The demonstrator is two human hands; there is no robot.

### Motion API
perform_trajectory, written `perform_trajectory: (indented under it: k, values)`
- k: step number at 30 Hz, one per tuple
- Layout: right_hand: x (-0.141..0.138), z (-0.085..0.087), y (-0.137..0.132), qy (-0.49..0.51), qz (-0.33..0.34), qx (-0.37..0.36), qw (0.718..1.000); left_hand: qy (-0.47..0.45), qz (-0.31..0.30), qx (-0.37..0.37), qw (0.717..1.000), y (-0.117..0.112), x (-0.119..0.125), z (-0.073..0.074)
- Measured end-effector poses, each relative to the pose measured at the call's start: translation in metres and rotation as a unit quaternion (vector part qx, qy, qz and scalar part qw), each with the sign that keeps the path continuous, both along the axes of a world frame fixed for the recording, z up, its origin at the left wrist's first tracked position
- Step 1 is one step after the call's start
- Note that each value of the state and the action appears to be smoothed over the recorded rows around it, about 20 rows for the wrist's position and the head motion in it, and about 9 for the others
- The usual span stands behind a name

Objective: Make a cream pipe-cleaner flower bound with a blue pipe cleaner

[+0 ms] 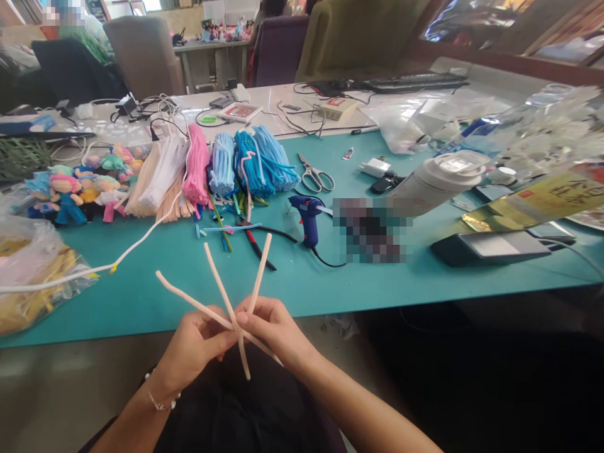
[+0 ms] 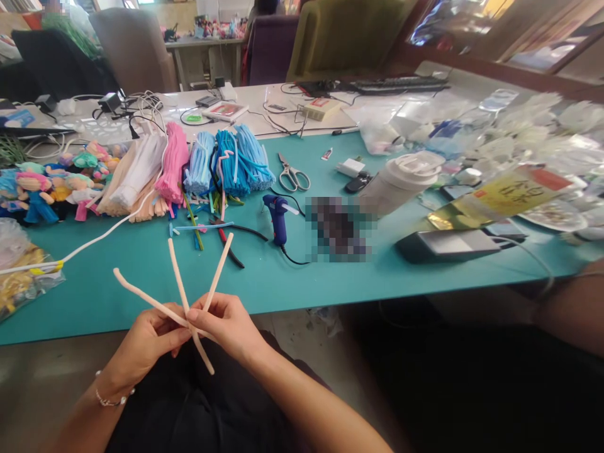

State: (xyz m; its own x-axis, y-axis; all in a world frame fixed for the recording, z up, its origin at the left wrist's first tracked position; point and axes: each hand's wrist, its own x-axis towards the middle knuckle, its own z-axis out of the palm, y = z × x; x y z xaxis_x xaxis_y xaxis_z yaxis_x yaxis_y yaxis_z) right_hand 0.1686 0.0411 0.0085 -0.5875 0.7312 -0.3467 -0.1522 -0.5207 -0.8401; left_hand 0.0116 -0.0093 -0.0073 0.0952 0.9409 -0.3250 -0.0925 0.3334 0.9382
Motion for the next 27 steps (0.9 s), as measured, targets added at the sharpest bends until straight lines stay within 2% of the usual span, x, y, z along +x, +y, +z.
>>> perform_trajectory:
  k: [9,19,24,27]
  values:
    - [-0.002,-0.002,-0.002,-0.017,-0.038,0.001,0.999,0.02,-0.022,-0.028,0.999,0.0,0.001,0.003]
    - [-0.004,0.002,-0.005,-0.009,-0.076,0.025,0.997,0.012,0.035,0.015,0.999,0.001,0.01,0.022]
    - [-0.006,0.001,-0.005,-0.008,-0.078,0.024,0.997,0.009,0.018,-0.01,1.0,0.002,0.008,0.017]
    - [-0.006,0.001,-0.005,-0.01,-0.079,0.03,0.996,0.008,0.01,0.001,1.0,0.003,0.006,0.012]
